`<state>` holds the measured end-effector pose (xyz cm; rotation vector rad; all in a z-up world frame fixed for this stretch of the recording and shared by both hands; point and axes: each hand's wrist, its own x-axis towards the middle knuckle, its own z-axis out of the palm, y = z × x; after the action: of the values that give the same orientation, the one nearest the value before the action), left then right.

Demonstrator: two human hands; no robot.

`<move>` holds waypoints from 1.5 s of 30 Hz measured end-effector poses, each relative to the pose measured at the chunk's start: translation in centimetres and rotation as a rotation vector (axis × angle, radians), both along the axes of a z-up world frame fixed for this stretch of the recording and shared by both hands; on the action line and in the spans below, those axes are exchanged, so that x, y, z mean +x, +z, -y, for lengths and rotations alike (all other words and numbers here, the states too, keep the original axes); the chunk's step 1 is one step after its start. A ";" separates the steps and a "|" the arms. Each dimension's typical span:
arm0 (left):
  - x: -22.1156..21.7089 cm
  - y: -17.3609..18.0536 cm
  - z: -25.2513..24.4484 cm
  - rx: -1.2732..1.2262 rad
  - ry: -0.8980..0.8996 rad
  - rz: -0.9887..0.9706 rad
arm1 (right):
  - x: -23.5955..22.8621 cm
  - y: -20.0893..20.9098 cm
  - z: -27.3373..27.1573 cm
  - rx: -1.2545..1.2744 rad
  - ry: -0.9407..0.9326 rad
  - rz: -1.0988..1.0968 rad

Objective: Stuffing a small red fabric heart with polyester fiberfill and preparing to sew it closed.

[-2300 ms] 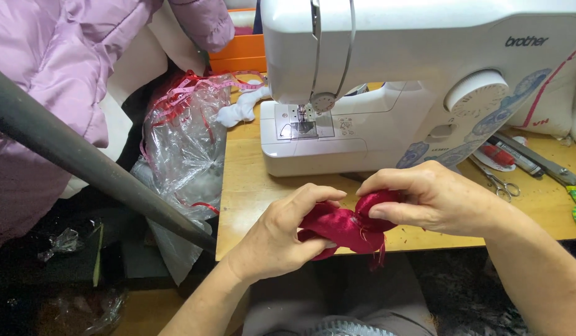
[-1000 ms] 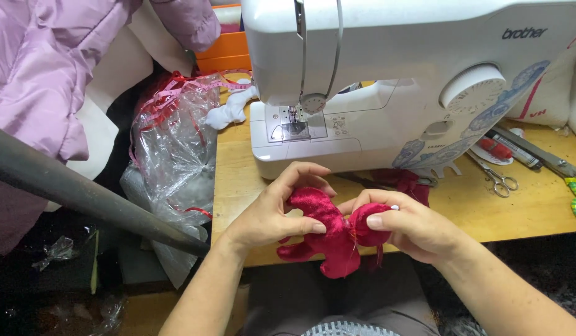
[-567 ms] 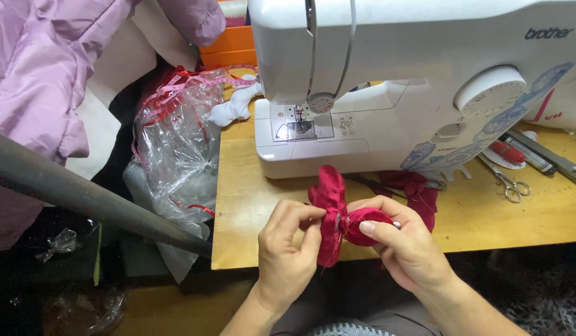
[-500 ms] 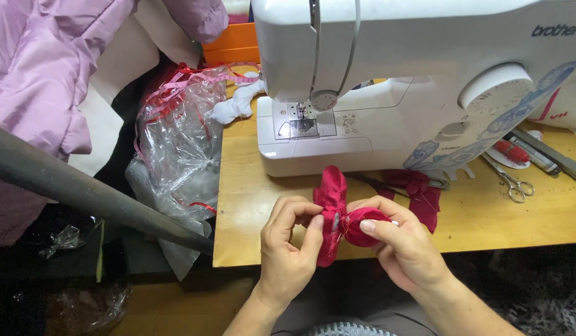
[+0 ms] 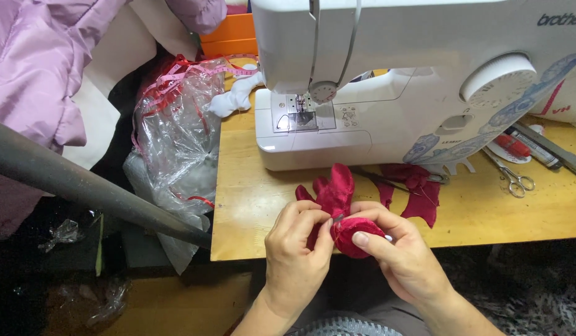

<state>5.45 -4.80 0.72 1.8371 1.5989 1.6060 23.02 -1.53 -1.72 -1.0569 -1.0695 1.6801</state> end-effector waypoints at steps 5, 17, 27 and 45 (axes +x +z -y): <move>0.4 -0.4 0.1 -0.005 -0.010 -0.001 | -0.2 -0.2 0.1 0.100 -0.066 0.082; 0.0 -0.5 -0.2 -0.184 0.013 0.144 | 0.1 -0.1 0.2 0.132 0.023 0.007; -0.1 -0.4 -0.1 -0.050 0.050 -0.055 | -0.2 0.6 0.7 0.184 0.041 0.105; 1.5 -0.7 0.9 -0.064 0.002 0.078 | -1.4 0.8 0.3 0.280 -0.129 0.331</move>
<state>6.93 -5.67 0.01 1.7194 1.6005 1.5876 21.67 -1.81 -0.90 -1.2140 -1.3702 1.2355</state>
